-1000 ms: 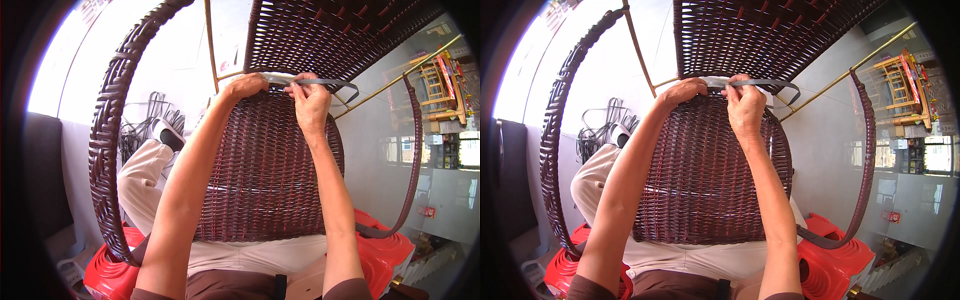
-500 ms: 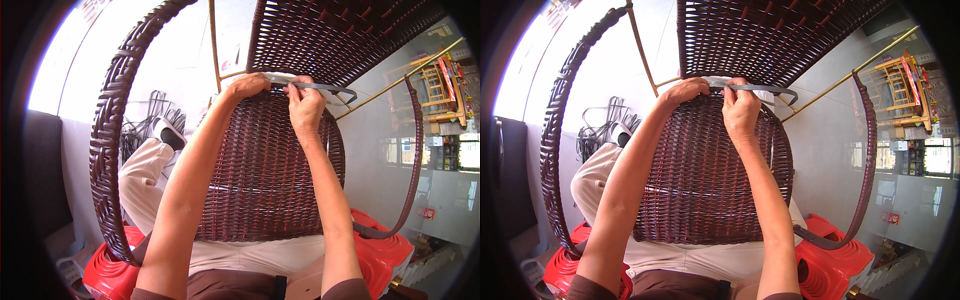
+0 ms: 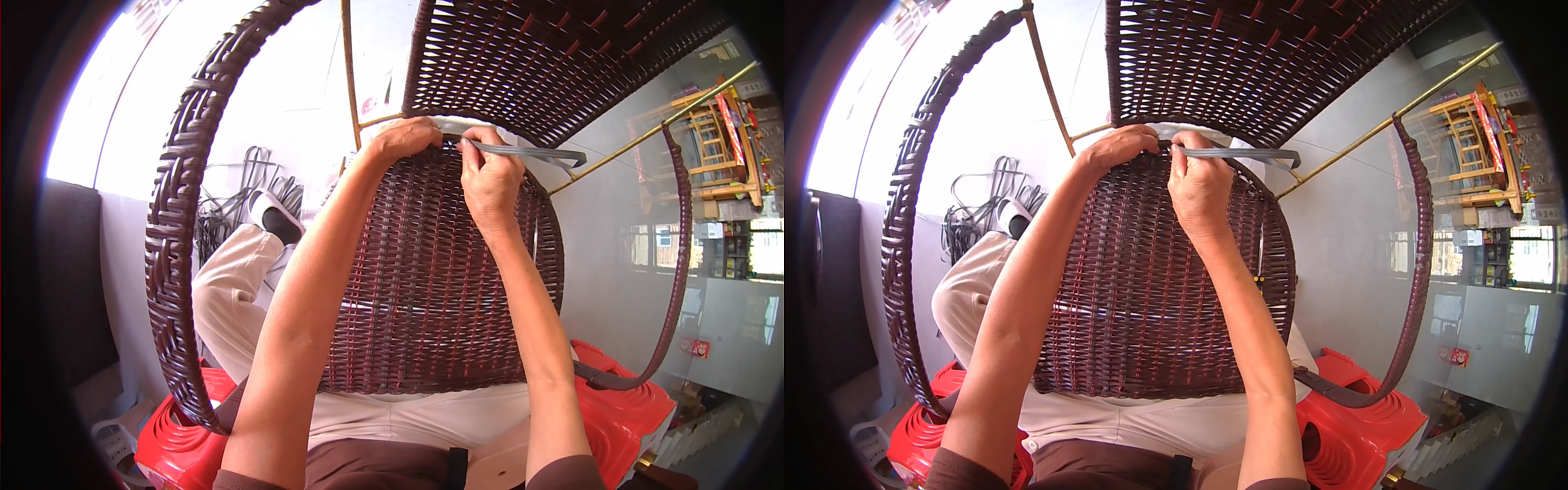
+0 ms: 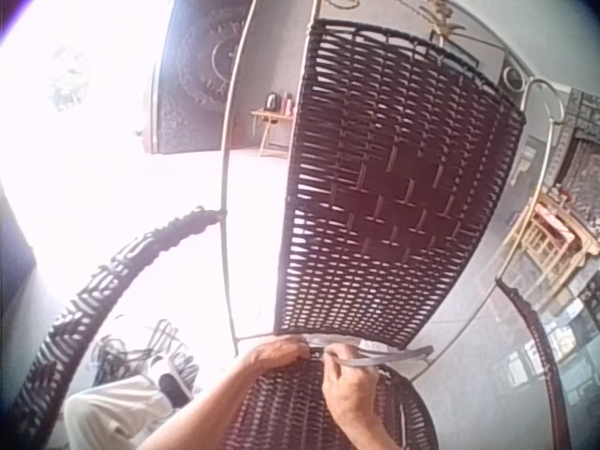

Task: The person repairs a woven chair by hand, weaving a dark strip of material through the frame and using a screwdriver to tuck the ends.

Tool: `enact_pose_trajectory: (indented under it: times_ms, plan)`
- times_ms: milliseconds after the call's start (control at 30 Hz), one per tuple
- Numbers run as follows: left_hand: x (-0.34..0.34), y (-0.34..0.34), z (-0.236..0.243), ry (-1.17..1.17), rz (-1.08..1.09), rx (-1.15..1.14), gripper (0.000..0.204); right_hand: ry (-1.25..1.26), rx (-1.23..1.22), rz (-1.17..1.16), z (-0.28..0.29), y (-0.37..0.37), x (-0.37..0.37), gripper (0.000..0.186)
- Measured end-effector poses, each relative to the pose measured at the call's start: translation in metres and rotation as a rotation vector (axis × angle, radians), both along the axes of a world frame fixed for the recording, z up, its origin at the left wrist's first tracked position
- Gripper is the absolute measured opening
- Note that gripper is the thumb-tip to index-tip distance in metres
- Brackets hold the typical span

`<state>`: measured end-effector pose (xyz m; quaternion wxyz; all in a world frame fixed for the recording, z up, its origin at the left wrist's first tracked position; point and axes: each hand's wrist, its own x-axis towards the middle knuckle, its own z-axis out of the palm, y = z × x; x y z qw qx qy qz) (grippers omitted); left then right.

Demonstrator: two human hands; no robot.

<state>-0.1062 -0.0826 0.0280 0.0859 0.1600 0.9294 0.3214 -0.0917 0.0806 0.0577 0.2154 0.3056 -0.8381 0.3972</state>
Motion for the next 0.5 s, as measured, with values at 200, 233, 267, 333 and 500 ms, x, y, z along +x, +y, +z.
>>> enact_pose_trajectory:
  times_ms: [200, 233, 267, 333, 500]
  plan:
    - [-0.0008, 0.0020, 0.0001, -0.034, 0.018, 0.055, 0.022, 0.000, -0.012, 0.000, -0.0023, 0.0011, -0.0020, 0.013]
    - [-0.0005, 0.0030, 0.0011, -0.073, 0.049, 0.089, 0.022, -0.007, -0.001, 0.000, -0.0018, 0.0016, -0.0014, 0.013]
    - [-0.0002, 0.0014, -0.0016, -0.073, 0.052, 0.087, 0.022, -0.007, -0.002, 0.004, -0.0009, 0.0002, 0.0005, 0.013]
    - [0.0003, -0.0021, -0.0068, -0.028, 0.044, 0.087, 0.022, -0.014, -0.008, 0.008, 0.0005, -0.0027, 0.0042, 0.013]
    - [-0.0011, 0.0031, -0.0017, -0.063, 0.058, 0.103, 0.021, -0.128, -0.040, -0.054, -0.0061, 0.0023, -0.0031, 0.013]
